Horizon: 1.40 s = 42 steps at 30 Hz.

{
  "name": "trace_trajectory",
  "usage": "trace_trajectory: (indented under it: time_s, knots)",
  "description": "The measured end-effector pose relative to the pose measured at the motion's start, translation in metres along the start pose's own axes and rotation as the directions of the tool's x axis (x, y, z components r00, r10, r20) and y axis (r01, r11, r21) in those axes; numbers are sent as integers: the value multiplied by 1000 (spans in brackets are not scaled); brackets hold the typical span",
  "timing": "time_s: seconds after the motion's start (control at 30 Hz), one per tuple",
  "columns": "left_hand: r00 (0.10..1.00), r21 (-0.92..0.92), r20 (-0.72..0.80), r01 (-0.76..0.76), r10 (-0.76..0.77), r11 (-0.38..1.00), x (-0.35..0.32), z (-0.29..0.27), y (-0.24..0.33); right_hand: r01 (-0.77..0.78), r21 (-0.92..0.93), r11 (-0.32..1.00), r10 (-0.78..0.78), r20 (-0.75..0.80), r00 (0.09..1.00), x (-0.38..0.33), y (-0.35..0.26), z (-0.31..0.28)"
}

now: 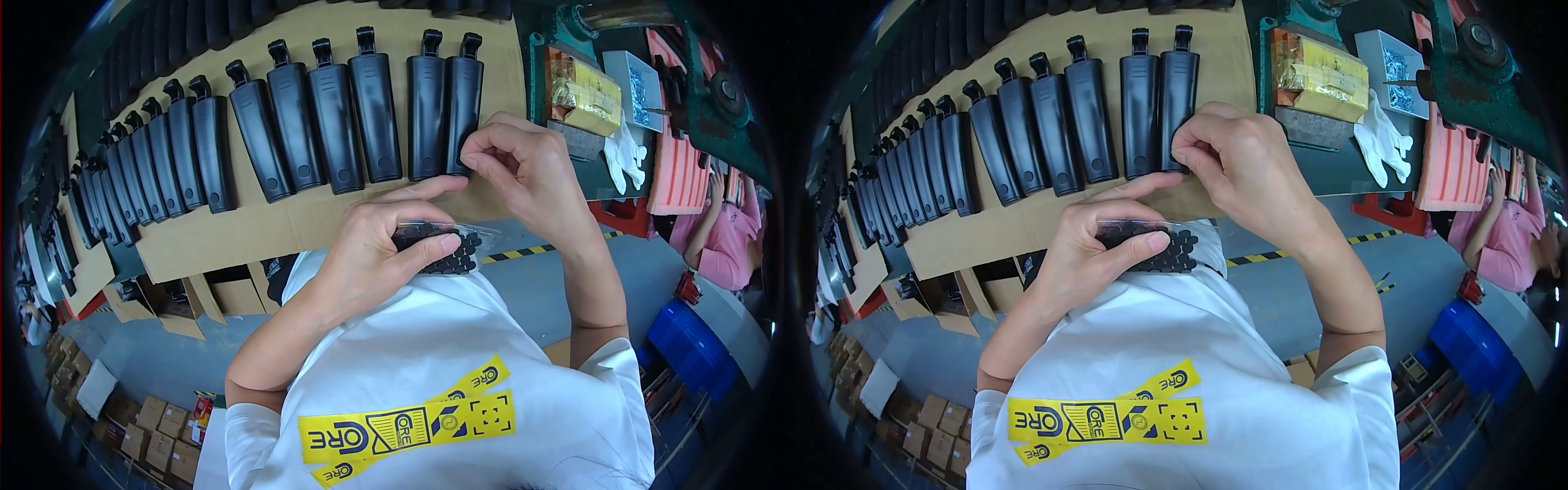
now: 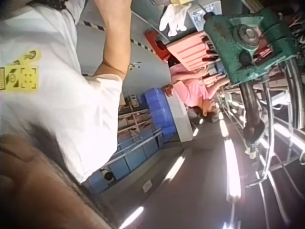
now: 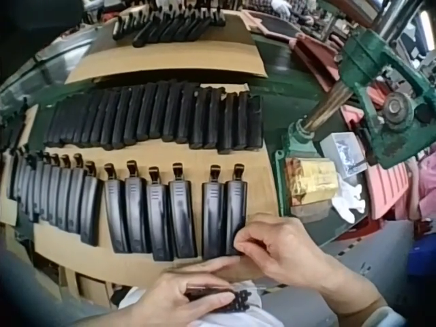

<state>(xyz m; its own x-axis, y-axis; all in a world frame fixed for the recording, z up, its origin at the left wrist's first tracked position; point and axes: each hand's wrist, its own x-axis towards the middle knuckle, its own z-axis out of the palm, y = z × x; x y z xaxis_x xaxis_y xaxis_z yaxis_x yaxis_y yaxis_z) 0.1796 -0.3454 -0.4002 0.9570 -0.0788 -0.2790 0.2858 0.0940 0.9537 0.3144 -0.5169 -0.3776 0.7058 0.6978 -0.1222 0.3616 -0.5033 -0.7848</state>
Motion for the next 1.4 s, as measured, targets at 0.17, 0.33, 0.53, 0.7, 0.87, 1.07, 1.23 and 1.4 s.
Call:
trace_trajectory:
  time_s: [0.17, 0.33, 0.53, 0.7, 0.87, 1.07, 1.23, 1.4]
  knots:
    - [1000, 10, 5, -14, 14, 1000, 1, 0, -1, 82, -98, 992, -85, -23, 996, 0, -1, 1]
    - [1000, -15, 1, 12, -12, 1000, 1, -1, 0, 186, -247, 951, -203, -46, 978, -5, -3, 5]
    - [1000, -24, -8, 5, -5, 1000, 0, 0, -2, 250, -391, 886, -296, -59, 953, -16, -4, 12]
    - [1000, -19, 1, -6, 6, 1000, 1, -1, -2, 306, -548, 779, -382, -26, 924, -24, -3, 14]
    - [998, -63, 29, 56, -54, 996, 0, -2, 1, 191, -133, 973, -198, -42, 979, -28, 3, 5]
    - [1000, -56, 16, 21, -20, 998, -1, -2, 1, 6, 19, 1000, -3, -123, 992, -28, 2, 6]
    - [999, -62, 10, 39, -38, 997, 0, -2, 2, 71, -46, 996, -77, -133, 988, -29, 6, 13]
    - [999, -56, 23, 45, -44, 997, 0, -2, 2, 56, 6, 998, -54, -158, 986, -27, 9, 13]
